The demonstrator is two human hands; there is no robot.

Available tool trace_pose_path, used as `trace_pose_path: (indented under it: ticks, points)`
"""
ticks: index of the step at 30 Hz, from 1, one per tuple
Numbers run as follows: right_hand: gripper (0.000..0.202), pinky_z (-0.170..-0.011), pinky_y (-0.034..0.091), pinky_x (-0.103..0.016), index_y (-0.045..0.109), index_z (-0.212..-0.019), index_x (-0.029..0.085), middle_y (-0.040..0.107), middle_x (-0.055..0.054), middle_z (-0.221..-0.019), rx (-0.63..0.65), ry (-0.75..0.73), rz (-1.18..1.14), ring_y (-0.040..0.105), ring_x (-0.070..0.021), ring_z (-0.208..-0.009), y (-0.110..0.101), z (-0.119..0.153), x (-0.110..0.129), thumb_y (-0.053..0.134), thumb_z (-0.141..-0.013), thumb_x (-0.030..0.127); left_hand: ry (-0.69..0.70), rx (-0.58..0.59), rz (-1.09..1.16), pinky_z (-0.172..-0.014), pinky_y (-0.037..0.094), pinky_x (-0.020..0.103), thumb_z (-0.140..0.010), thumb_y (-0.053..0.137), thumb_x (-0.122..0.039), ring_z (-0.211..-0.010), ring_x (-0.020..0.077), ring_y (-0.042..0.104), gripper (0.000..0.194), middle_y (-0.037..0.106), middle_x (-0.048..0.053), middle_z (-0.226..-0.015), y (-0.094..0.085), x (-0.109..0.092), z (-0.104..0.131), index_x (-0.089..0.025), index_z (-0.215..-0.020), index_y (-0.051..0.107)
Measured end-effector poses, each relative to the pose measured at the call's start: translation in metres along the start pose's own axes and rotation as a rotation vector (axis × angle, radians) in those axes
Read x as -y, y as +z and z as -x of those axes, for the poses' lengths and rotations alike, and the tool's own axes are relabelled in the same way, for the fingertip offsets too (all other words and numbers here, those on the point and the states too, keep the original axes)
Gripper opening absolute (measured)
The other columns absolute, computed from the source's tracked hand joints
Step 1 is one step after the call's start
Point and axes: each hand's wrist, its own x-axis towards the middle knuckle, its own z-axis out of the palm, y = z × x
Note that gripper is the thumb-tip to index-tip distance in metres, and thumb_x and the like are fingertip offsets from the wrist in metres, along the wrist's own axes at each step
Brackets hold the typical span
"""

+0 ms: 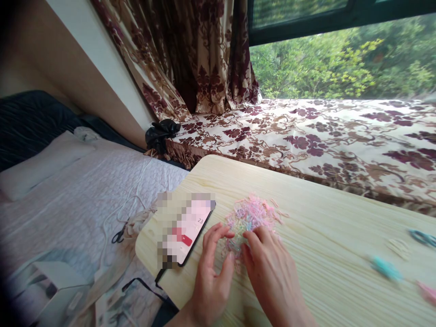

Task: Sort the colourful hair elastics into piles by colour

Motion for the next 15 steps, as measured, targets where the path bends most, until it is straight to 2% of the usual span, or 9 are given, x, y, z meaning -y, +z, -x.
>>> trace_pose_path:
  ticks: [4,9,15]
  points:
    - [0.024,-0.048,0.048,-0.027,0.066,-0.088,0.020,0.066,-0.004,-0.079,-0.005,0.000,0.004,0.065,-0.0172,-0.059,0.001,0.001,0.000,0.042,-0.093,0.020,-0.002,0.007,0.000,-0.116,0.036,0.042,-0.089,0.047,-0.004,-0.133,0.0199,0.044,0.049,0.059,0.007,-0.122,0.000,0.000,-0.002,-0.025,-0.133,0.045]
    - [0.031,-0.047,0.047,-0.026,0.064,-0.081,0.022,0.064,-0.003,-0.074,-0.021,-0.004,-0.026,0.064,-0.0160,-0.057,-0.004,-0.001,-0.002,0.037,-0.096,0.023,0.004,0.021,-0.003,-0.117,0.034,0.043,-0.090,0.046,-0.005,-0.134,0.0201,0.042,0.048,0.058,0.007,-0.122,0.000,-0.001,-0.002,-0.025,-0.133,0.044]
    - [0.028,-0.051,0.048,-0.023,0.062,-0.090,0.024,0.066,-0.001,-0.081,-0.052,0.010,-0.105,0.065,-0.0122,-0.059,-0.016,0.016,0.000,0.037,-0.100,0.031,-0.059,0.015,0.037,-0.117,0.032,0.044,-0.095,0.042,-0.010,-0.133,0.0194,0.043,0.044,0.056,0.006,-0.125,-0.002,-0.003,-0.001,-0.027,-0.135,0.043]
